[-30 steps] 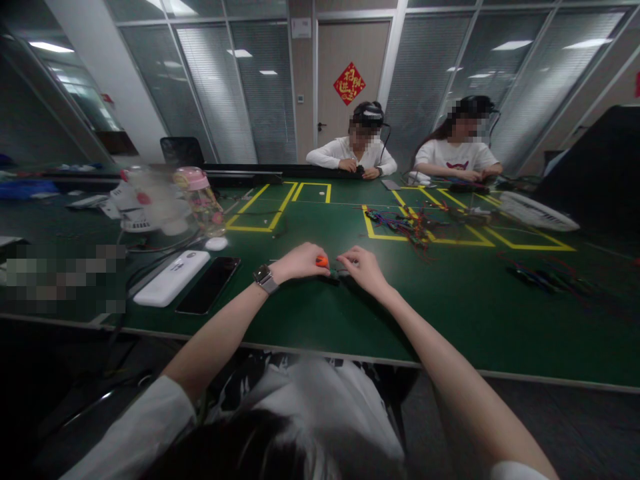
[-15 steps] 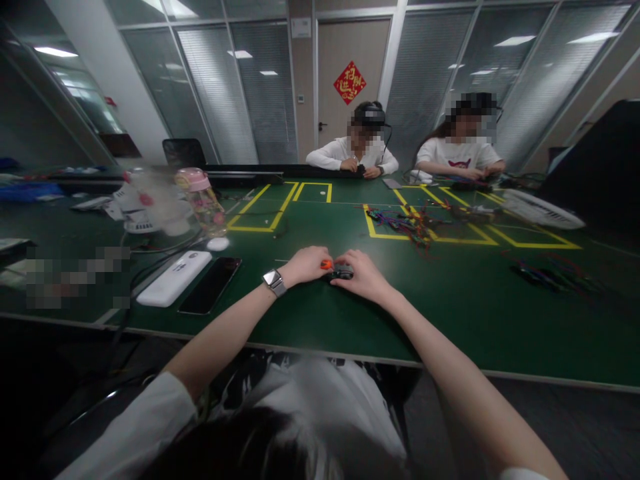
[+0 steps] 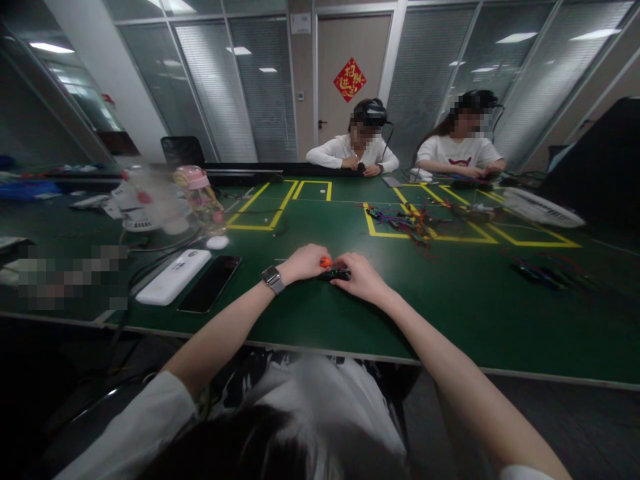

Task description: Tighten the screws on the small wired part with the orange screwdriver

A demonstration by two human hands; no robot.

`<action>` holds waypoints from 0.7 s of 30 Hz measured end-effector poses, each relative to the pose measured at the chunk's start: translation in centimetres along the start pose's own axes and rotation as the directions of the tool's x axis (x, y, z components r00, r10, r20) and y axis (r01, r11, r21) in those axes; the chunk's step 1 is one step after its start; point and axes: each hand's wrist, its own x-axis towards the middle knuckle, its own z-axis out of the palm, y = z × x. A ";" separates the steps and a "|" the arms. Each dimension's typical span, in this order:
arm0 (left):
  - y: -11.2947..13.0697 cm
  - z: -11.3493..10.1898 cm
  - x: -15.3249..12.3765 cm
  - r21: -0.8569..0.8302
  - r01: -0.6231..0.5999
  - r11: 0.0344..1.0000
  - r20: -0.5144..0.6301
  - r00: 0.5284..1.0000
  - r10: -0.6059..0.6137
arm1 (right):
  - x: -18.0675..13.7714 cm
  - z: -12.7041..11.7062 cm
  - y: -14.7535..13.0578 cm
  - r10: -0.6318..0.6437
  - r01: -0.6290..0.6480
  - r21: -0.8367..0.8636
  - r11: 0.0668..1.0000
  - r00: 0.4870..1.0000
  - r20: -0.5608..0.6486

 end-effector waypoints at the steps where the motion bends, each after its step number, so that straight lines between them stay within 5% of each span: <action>1: 0.0 0.0 0.0 -0.002 -0.001 1.000 0.003 1.000 0.001 | 0.0 0.1 0.0 0.001 -0.001 0.007 1.000 1.000 -0.005; 16: 0.3 -0.6 -0.4 -0.074 0.030 0.997 0.056 0.998 -0.026 | 0.0 0.6 -0.3 0.095 -0.095 0.207 0.974 0.995 0.012; 21: 0.0 -0.8 -0.3 -0.085 0.083 0.993 -0.020 0.996 -0.085 | 0.1 0.7 -0.2 0.098 -0.106 0.220 0.970 0.994 0.044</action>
